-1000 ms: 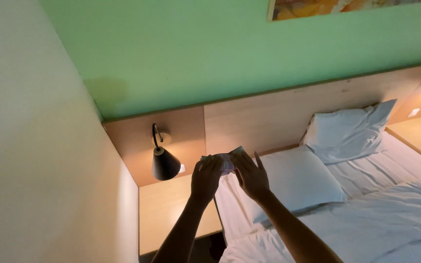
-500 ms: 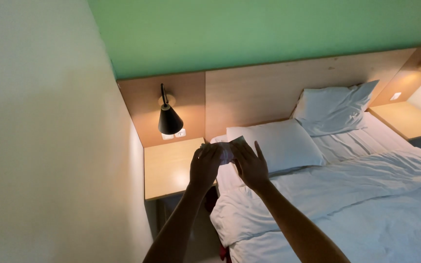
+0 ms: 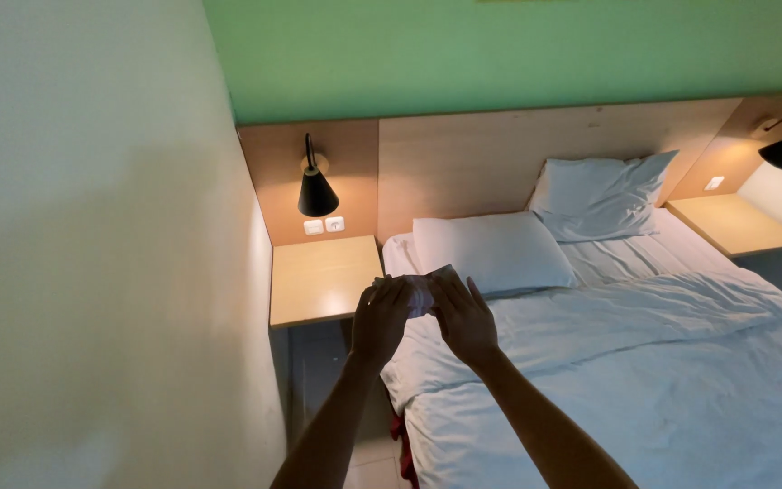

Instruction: The person cleans a wooden nightstand and the wall above the bed using a pink and white checkered cloth. They wipe the nightstand surface thoroughly and then clean the wall area near the headboard.

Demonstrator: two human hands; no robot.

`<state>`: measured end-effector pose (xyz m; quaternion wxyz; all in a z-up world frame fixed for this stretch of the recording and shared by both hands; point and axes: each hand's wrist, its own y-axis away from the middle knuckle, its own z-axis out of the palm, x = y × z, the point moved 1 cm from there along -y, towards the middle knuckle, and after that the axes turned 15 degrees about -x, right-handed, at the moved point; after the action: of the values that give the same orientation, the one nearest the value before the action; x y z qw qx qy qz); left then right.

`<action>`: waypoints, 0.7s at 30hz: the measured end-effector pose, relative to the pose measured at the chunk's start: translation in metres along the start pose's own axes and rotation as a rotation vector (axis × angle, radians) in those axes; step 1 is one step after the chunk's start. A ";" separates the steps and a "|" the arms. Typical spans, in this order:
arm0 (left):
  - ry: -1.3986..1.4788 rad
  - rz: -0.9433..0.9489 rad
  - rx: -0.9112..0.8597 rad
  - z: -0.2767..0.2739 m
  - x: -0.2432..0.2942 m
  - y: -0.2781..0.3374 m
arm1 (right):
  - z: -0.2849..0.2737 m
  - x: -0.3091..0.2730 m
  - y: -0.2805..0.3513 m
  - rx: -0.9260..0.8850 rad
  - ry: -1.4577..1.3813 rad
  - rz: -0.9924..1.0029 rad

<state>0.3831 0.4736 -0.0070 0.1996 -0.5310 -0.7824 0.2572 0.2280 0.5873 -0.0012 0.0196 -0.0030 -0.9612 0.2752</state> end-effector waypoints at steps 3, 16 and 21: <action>-0.028 -0.008 0.000 -0.006 0.038 0.031 | -0.029 -0.017 0.044 -0.052 -0.037 0.023; 0.027 0.036 -0.029 -0.092 0.215 0.128 | -0.143 -0.071 0.224 -0.078 -0.093 0.047; 0.068 0.050 -0.011 -0.109 0.267 0.154 | -0.178 -0.084 0.275 -0.134 -0.025 0.104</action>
<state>0.4639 0.7900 -0.0052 0.2163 -0.5600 -0.7630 0.2395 0.3177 0.9134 0.0009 -0.0071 -0.0509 -0.9762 0.2108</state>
